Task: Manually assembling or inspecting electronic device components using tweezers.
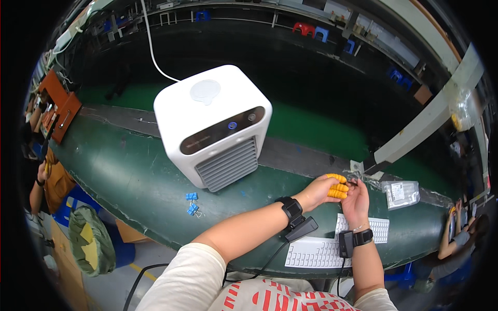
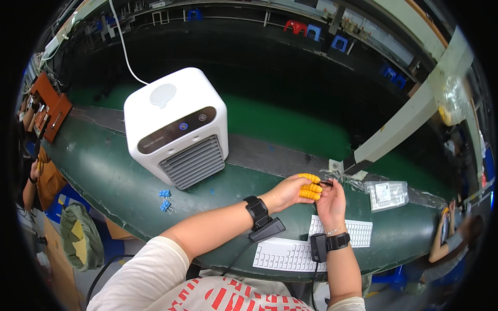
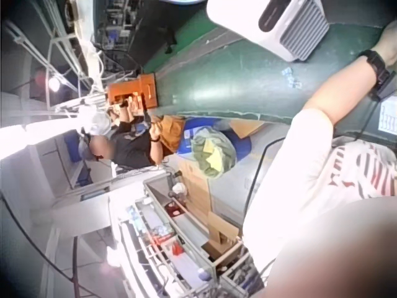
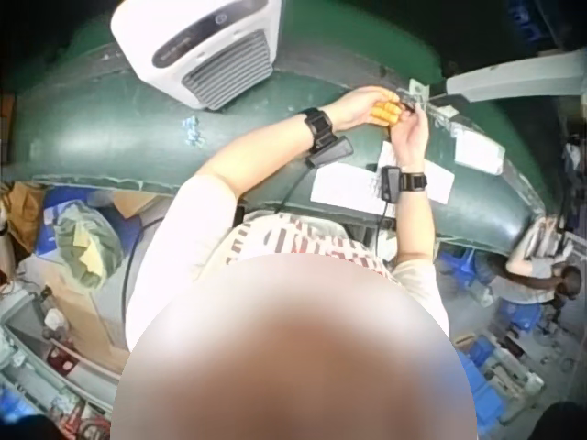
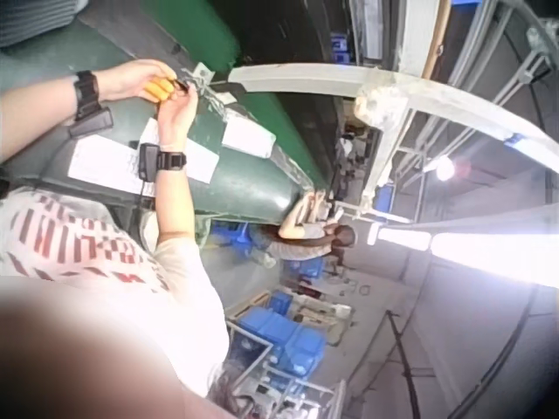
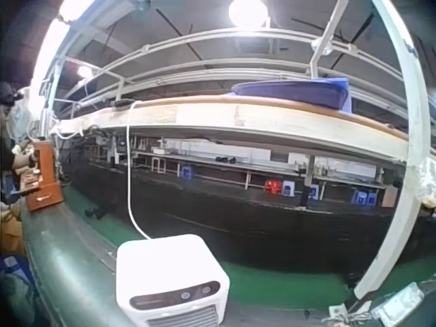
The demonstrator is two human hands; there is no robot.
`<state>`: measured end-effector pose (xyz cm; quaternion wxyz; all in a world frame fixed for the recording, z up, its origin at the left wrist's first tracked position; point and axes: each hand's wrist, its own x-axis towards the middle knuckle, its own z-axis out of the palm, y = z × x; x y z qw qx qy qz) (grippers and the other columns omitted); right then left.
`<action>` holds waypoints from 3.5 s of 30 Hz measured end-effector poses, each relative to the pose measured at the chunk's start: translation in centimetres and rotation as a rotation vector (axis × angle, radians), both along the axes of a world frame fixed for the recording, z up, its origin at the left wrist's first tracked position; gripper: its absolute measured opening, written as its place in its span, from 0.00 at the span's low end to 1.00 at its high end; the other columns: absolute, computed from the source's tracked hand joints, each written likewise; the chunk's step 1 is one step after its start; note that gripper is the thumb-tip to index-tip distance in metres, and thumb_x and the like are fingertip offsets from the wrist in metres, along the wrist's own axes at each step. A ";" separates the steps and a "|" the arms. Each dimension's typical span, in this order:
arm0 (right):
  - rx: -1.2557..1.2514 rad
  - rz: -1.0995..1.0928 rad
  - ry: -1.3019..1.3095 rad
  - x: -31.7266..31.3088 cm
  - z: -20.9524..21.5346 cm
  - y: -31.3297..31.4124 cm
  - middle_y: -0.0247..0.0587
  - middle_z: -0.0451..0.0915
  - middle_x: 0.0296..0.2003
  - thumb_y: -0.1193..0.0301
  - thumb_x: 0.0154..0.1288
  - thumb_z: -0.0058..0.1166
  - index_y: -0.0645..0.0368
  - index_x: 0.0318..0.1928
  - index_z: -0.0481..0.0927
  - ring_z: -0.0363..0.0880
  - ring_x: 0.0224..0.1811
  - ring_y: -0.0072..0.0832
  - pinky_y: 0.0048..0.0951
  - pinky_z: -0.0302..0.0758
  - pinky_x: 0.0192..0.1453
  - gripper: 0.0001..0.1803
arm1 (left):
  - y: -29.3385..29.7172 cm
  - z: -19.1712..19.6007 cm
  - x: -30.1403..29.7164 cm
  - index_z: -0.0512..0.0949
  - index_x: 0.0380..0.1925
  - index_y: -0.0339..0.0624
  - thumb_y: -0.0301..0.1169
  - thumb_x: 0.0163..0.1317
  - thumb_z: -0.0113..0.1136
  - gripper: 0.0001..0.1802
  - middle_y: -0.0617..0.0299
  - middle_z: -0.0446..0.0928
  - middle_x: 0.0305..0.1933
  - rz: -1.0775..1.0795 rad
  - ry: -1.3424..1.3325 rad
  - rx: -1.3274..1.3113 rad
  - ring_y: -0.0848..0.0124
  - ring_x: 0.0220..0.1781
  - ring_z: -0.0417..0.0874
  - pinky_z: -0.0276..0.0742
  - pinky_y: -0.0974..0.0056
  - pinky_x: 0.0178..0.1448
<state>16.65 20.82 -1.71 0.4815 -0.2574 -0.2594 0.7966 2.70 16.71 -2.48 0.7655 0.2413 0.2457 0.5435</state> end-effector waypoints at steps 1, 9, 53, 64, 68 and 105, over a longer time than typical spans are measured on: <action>0.013 -0.026 -0.024 -0.6 0.3 -0.3 0.38 0.72 0.26 0.68 0.59 0.38 0.59 0.31 0.69 0.68 0.27 0.22 0.22 0.67 0.36 0.09 | -0.1 0.1 -0.3 0.66 0.40 0.41 0.34 0.59 0.37 0.13 0.60 0.71 0.36 -0.003 0.005 0.008 0.73 0.37 0.74 0.70 0.67 0.43; 0.085 0.101 -0.005 -0.1 -0.4 -1.2 0.35 0.71 0.30 0.67 0.60 0.38 0.57 0.31 0.69 0.68 0.38 0.26 0.28 0.63 0.47 0.09 | -1.0 0.0 -0.3 0.66 0.40 0.42 0.32 0.58 0.38 0.12 0.60 0.71 0.37 -0.010 0.031 0.017 0.71 0.40 0.74 0.71 0.64 0.43; 0.223 0.140 0.176 12.0 2.4 1.3 0.34 0.74 0.26 0.67 0.60 0.38 0.54 0.31 0.69 0.61 0.18 0.18 0.22 0.62 0.30 0.07 | -9.3 9.0 -0.9 0.69 0.35 0.33 0.34 0.57 0.36 0.16 0.54 0.73 0.31 -0.112 0.633 0.216 0.64 0.33 0.75 0.69 0.65 0.42; 0.139 0.158 0.262 13.0 2.4 1.4 0.35 0.76 0.26 0.67 0.59 0.40 0.52 0.29 0.70 0.62 0.18 0.18 0.26 0.65 0.32 0.06 | 9.5 8.7 -0.7 0.68 0.41 0.29 0.38 0.47 0.52 0.25 0.41 0.69 0.40 0.622 1.620 0.424 0.56 0.45 0.70 0.63 0.64 0.50; 0.144 0.158 0.248 13.5 3.3 0.7 0.40 0.74 0.27 0.67 0.58 0.40 0.53 0.33 0.68 0.61 0.18 0.18 0.27 0.65 0.32 0.06 | 13.0 5.4 1.2 0.59 0.50 0.31 0.52 0.40 0.55 0.42 0.38 0.62 0.49 0.708 2.050 0.246 0.50 0.55 0.60 0.57 0.57 0.56; 0.541 0.497 -0.449 10.5 4.9 -8.2 0.39 0.75 0.28 0.72 0.54 0.47 0.57 0.33 0.64 0.72 0.33 0.19 0.14 0.64 0.29 0.08 | -15.7 7.6 -5.3 0.47 0.55 0.30 0.38 0.18 0.66 0.58 0.37 0.52 0.55 -0.005 0.250 0.250 0.44 0.51 0.62 0.56 0.45 0.54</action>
